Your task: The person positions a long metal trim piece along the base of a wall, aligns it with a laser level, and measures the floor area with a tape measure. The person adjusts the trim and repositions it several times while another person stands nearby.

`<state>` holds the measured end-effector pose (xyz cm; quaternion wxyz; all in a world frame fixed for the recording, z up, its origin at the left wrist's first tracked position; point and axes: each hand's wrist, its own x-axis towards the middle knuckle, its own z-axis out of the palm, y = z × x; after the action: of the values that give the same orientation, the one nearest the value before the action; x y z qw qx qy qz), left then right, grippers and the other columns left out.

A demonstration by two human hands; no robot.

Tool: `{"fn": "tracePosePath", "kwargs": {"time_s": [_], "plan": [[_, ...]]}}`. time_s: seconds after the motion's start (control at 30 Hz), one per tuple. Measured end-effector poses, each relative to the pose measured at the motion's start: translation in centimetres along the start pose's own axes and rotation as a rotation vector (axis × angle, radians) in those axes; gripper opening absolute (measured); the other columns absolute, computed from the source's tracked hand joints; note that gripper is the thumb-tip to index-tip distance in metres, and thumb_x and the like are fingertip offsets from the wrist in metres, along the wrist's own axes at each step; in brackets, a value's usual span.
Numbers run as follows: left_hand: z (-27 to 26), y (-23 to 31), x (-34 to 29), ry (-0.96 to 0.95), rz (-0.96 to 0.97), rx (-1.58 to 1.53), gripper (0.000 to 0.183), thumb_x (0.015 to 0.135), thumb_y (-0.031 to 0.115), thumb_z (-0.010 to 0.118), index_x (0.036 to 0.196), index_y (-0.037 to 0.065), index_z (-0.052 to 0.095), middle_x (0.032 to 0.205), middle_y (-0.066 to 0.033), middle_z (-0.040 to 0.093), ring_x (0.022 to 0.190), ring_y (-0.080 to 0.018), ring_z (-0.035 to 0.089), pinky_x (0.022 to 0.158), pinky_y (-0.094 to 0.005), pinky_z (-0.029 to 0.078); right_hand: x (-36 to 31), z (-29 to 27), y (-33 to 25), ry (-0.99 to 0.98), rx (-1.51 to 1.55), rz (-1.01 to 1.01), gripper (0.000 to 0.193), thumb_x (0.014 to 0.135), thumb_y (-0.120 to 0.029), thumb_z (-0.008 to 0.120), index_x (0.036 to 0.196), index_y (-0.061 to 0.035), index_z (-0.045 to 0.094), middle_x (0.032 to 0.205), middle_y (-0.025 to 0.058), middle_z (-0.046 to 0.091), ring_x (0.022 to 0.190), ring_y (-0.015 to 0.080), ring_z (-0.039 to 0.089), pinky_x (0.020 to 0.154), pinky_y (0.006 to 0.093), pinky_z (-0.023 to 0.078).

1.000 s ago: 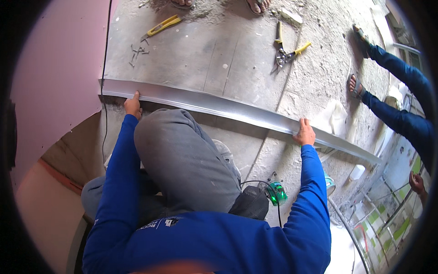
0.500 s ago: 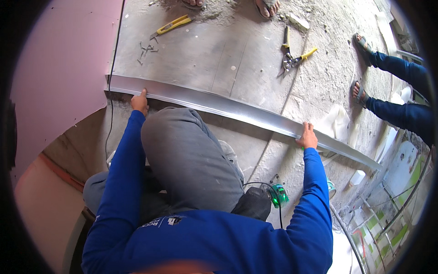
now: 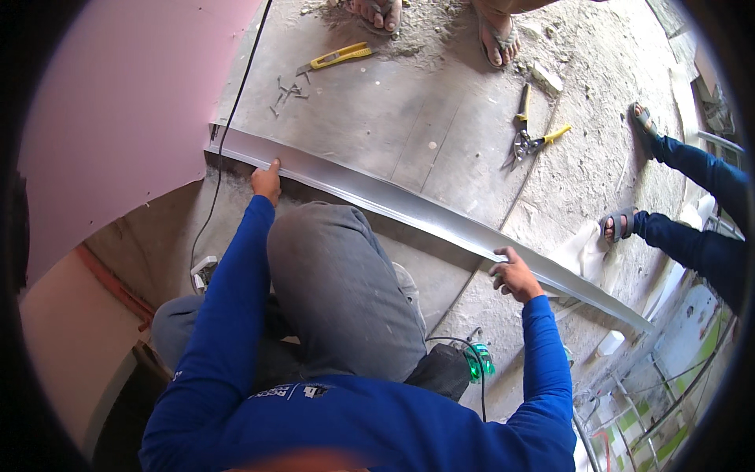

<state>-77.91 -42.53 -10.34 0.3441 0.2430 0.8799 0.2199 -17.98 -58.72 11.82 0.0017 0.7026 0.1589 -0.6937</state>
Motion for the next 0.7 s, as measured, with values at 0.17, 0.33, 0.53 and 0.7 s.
{"fn": "tracePosePath", "kwargs": {"time_s": [0.17, 0.33, 0.53, 0.7], "plan": [[-0.5, 1.6, -1.2, -0.131, -0.079, -0.041, 0.05, 0.085, 0.036, 0.072, 0.097, -0.011, 0.064, 0.105, -0.0287, 0.067, 0.1, -0.0407, 0.064, 0.089, -0.0431, 0.049, 1.3, 5.4, -3.5, -0.01, -0.01, -0.035, 0.029, 0.08, -0.001, 0.05, 0.109, -0.0028, 0.052, 0.081, 0.0071, 0.059, 0.066, 0.0141, 0.055, 0.053, 0.0277, 0.044], [-1.4, 4.2, -3.9, 0.019, -0.037, 0.279, 0.052, 0.084, 0.043, 0.069, 0.108, -0.003, 0.065, 0.113, -0.0266, 0.065, 0.111, -0.0426, 0.061, 0.097, -0.0457, 0.046, 2.4, 7.5, -5.4, -0.089, -0.19, -0.087, 0.026, 0.088, 0.001, 0.046, 0.113, -0.0027, 0.053, 0.081, 0.0091, 0.06, 0.068, 0.0152, 0.059, 0.053, 0.0338, 0.048], [-1.4, 3.0, -2.5, -0.104, -0.054, -0.062, 0.041, 0.086, 0.027, 0.07, 0.098, -0.013, 0.065, 0.097, -0.0249, 0.07, 0.092, -0.0365, 0.068, 0.082, -0.0423, 0.051, 5.8, 6.2, -7.7, 0.133, -0.334, -0.605, 0.026, 0.088, -0.011, 0.045, 0.106, 0.0036, 0.055, 0.078, 0.0114, 0.055, 0.069, 0.0194, 0.052, 0.064, 0.0334, 0.045], [-0.7, 1.5, -0.9, -0.06, 0.022, 0.031, 0.046, 0.084, 0.035, 0.072, 0.091, -0.009, 0.06, 0.07, -0.0104, 0.058, 0.05, -0.0187, 0.053, 0.041, -0.0356, 0.04, 4.1, 8.4, -5.7, -0.038, -0.389, -0.263, 0.029, 0.084, -0.003, 0.041, 0.108, 0.0039, 0.056, 0.079, 0.0062, 0.055, 0.069, 0.0141, 0.051, 0.06, 0.0292, 0.044]]}}
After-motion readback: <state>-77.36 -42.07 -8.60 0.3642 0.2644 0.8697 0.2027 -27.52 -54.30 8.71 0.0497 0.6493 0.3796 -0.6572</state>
